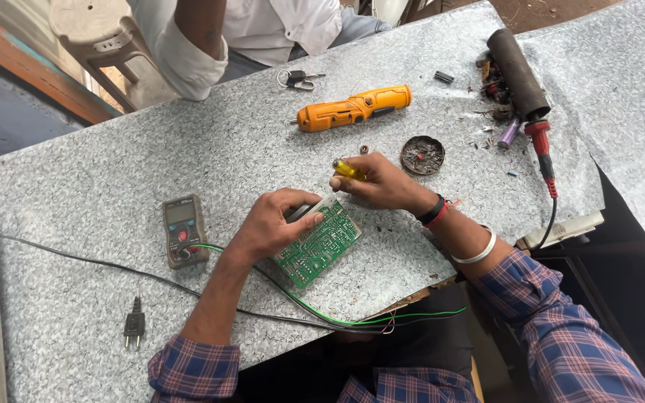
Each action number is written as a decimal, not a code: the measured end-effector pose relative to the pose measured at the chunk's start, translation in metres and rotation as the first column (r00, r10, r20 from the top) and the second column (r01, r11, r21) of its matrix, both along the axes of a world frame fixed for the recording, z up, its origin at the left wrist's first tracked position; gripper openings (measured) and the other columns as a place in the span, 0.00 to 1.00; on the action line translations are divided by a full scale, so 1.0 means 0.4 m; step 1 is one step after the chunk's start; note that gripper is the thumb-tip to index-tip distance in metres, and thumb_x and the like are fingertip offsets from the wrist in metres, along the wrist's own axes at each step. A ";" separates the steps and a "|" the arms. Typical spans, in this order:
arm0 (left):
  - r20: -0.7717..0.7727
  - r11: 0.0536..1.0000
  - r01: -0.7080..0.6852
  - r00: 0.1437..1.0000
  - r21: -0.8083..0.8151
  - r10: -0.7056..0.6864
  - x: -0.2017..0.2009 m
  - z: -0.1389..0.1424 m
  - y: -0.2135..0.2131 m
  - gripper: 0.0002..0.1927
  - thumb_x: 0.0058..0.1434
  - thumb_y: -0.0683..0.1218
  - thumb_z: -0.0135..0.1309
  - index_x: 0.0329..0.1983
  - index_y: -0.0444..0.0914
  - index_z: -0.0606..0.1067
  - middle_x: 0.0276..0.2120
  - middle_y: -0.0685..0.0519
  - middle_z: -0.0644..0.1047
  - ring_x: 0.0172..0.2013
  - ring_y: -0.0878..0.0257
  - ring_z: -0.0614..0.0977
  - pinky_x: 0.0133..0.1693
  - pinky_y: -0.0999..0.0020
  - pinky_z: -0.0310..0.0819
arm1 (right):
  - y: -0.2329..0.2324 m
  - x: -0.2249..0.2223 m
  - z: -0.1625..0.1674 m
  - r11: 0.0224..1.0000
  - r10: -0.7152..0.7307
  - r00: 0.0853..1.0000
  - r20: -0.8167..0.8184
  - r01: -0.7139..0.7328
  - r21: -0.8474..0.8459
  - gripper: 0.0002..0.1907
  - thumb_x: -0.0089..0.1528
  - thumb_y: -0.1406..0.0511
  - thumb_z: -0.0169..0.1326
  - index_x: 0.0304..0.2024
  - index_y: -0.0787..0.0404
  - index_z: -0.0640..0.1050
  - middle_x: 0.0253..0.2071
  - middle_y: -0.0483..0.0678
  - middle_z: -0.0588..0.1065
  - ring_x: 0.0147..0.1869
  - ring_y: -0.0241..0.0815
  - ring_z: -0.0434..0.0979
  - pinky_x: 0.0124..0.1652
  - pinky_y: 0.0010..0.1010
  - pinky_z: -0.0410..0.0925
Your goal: The person holds a green circuit board on the workbench and uses a yellow-handled screwdriver to unscrew and re-tighten screws on the board, repositioning it and working on different edges while a multimeter sits connected nearby.
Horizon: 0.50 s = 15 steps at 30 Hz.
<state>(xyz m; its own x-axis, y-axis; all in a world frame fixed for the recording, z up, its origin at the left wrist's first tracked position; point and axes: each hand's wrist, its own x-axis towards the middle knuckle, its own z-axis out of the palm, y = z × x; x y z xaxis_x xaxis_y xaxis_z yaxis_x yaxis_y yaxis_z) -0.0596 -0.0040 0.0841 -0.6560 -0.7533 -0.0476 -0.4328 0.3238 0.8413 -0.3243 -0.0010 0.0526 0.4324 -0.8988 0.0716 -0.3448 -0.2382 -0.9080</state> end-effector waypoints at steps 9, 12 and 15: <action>-0.085 0.984 0.047 0.996 0.170 -0.033 0.004 -0.017 -0.007 0.20 0.57 0.50 0.64 0.50 0.37 0.82 0.45 0.49 0.84 0.42 0.62 0.85 0.45 0.66 0.81 | -0.006 0.000 0.007 0.998 -0.018 0.996 0.087 0.013 0.060 0.18 0.67 0.54 0.57 0.34 0.63 0.77 0.22 0.38 0.67 0.27 0.26 0.63 0.26 0.26 0.60; -0.106 0.975 0.062 0.994 0.214 -0.040 0.004 -0.029 -0.009 0.21 0.57 0.51 0.64 0.51 0.37 0.82 0.47 0.48 0.83 0.44 0.61 0.85 0.47 0.66 0.81 | -0.007 0.000 0.007 0.999 -0.033 0.999 -0.001 0.033 0.031 0.19 0.67 0.54 0.58 0.34 0.64 0.77 0.21 0.39 0.68 0.27 0.26 0.63 0.26 0.26 0.60; -0.108 0.978 0.061 0.993 0.198 -0.040 0.007 -0.036 -0.012 0.21 0.57 0.51 0.64 0.51 0.37 0.82 0.49 0.47 0.82 0.46 0.61 0.85 0.49 0.65 0.80 | -0.007 0.003 0.014 0.999 -0.031 0.999 -0.037 0.032 0.031 0.18 0.66 0.54 0.57 0.37 0.63 0.79 0.21 0.39 0.71 0.27 0.26 0.66 0.26 0.25 0.63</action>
